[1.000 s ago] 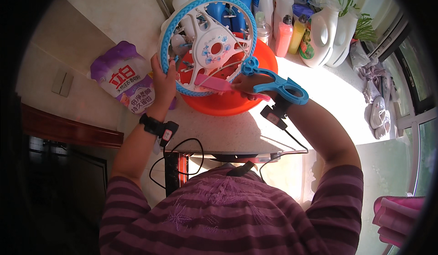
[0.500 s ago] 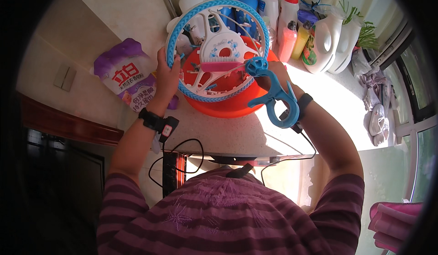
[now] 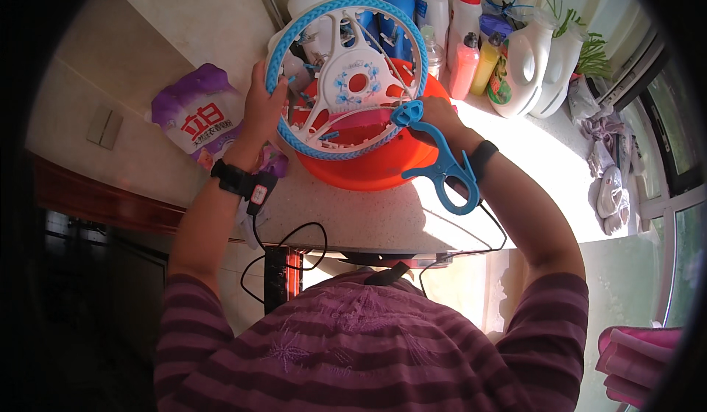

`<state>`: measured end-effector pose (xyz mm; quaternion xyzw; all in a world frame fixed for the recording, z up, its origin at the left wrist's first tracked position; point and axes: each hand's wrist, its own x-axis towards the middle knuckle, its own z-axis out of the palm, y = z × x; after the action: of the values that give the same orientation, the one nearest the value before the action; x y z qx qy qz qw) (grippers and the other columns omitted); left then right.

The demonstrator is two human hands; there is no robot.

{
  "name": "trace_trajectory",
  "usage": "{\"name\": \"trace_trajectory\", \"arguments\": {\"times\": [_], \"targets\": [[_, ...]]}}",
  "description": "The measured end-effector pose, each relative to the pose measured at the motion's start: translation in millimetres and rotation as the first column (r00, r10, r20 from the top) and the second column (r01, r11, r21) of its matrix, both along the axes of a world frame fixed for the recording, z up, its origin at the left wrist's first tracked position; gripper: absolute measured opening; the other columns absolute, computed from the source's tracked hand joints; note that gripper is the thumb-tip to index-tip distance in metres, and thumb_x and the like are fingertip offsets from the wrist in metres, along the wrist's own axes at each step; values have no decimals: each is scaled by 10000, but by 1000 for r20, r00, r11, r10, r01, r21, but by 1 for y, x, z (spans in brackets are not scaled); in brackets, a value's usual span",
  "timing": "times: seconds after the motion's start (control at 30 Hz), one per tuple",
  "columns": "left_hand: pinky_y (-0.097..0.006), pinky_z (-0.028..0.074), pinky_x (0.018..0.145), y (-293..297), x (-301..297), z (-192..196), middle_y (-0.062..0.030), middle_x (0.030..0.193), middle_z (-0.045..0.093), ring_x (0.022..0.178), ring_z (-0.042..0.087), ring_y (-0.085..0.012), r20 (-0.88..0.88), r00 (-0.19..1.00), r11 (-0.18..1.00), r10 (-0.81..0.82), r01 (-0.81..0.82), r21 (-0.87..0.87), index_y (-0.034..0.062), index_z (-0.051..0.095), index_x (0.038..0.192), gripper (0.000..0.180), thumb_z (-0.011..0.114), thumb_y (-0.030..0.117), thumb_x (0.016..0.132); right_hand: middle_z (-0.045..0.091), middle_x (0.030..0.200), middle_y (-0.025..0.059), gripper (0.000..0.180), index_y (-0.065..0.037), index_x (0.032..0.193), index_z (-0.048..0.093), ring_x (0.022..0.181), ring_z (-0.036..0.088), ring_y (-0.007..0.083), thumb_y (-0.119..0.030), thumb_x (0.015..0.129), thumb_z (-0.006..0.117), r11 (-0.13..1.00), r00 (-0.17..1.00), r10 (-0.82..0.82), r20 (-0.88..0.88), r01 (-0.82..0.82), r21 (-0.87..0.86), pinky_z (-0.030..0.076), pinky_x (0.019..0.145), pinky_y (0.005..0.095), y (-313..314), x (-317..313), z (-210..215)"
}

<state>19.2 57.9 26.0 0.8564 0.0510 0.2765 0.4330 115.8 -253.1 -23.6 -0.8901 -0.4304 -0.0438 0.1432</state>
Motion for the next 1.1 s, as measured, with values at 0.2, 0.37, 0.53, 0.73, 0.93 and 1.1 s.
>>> {"name": "trace_trajectory", "arguments": {"times": [0.2,0.37,0.53,0.73,0.93,1.1], "targets": [[-294,491,532,3,9,19,-97,849,634,618,603,-151,-79,997,1000,-5,5,-10,68,370,1413,513,561,176,949,699,815,156,170,-116,1015,727,749,679,332,-171,875,650,978,1000,-7,15,10,-208,523,622,398,-16,0,11],[-288,496,557,6,12,18,-81,925,624,646,593,-129,-127,992,1000,5,-7,-8,73,340,1433,536,562,176,957,699,825,164,135,-80,944,713,759,679,343,-184,878,659,999,998,39,-59,-37,25,531,623,412,-1,-2,9],[-299,498,533,9,12,16,-96,855,632,618,599,-144,-104,995,1000,-4,3,-9,72,346,1432,537,561,186,953,691,789,153,124,-72,916,703,725,674,334,-171,866,645,997,999,22,-27,-24,-77,529,606,416,-7,6,9],[-292,503,532,9,14,17,-100,904,639,627,604,-145,-120,993,1000,20,-21,-4,73,342,1428,534,560,168,950,694,788,147,164,-81,915,707,723,676,330,-215,888,616,997,997,73,-6,-73,25,533,646,415,0,2,8],[-292,502,527,8,12,18,-105,925,638,629,601,-143,-112,994,1000,-17,15,-18,64,335,1428,534,555,158,950,691,826,152,237,-112,1008,702,798,678,337,-297,926,579,986,997,70,29,-65,-151,533,683,425,-15,16,9],[-278,503,561,5,11,19,-83,970,620,649,592,-128,-130,992,1000,-1,-2,-27,67,326,1434,540,559,159,956,680,805,164,185,-87,990,678,779,667,354,-245,914,615,956,973,222,-67,-204,210,534,674,427,10,9,-15]]}}
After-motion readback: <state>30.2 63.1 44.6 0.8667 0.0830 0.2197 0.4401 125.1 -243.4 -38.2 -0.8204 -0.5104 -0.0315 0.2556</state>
